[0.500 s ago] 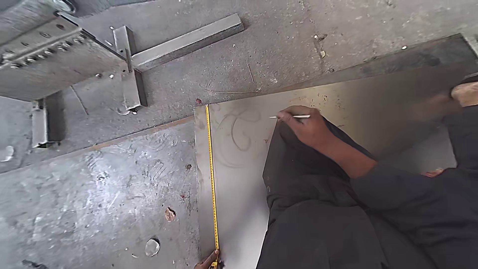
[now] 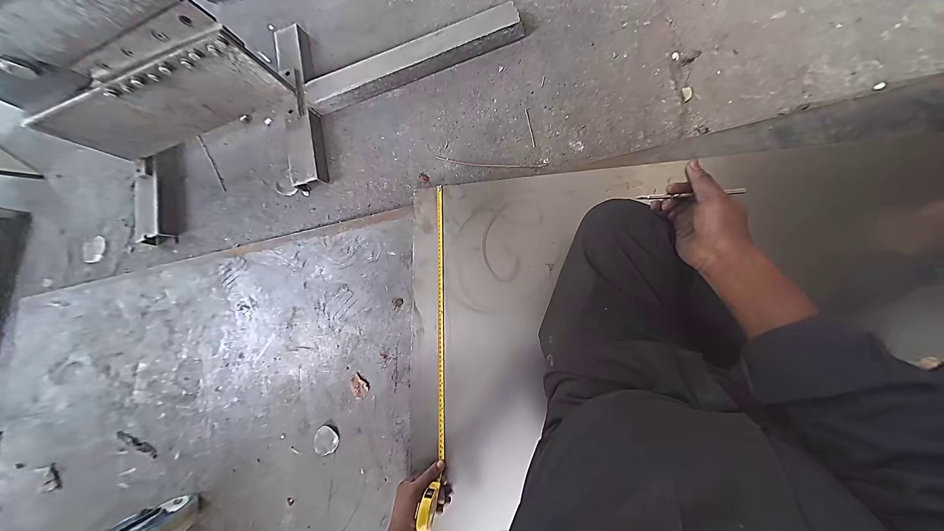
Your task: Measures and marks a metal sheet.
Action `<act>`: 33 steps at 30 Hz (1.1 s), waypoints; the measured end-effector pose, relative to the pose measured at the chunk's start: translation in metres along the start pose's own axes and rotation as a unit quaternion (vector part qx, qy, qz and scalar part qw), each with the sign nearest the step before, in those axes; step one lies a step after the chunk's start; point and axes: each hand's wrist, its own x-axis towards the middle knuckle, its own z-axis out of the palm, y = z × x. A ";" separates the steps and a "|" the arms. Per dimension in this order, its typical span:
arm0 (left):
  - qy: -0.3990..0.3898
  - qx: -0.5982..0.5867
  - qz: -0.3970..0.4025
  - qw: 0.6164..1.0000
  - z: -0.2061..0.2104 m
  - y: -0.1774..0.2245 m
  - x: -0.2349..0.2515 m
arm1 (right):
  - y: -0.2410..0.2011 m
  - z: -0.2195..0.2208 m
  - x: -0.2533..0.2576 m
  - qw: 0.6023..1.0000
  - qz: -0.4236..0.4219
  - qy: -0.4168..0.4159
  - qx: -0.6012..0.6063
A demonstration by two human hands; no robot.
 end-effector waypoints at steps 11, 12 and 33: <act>-0.002 -0.002 0.004 1.000 0.002 0.001 0.001 | 0.001 0.004 -0.003 0.998 -0.025 -0.001 -0.056; -0.002 -0.002 0.002 1.000 0.001 0.001 0.002 | 0.002 0.004 -0.002 0.998 -0.028 -0.004 -0.059; -0.010 -0.003 0.014 1.000 0.001 -0.002 0.002 | 0.008 0.006 -0.008 0.991 -0.093 -0.033 -0.092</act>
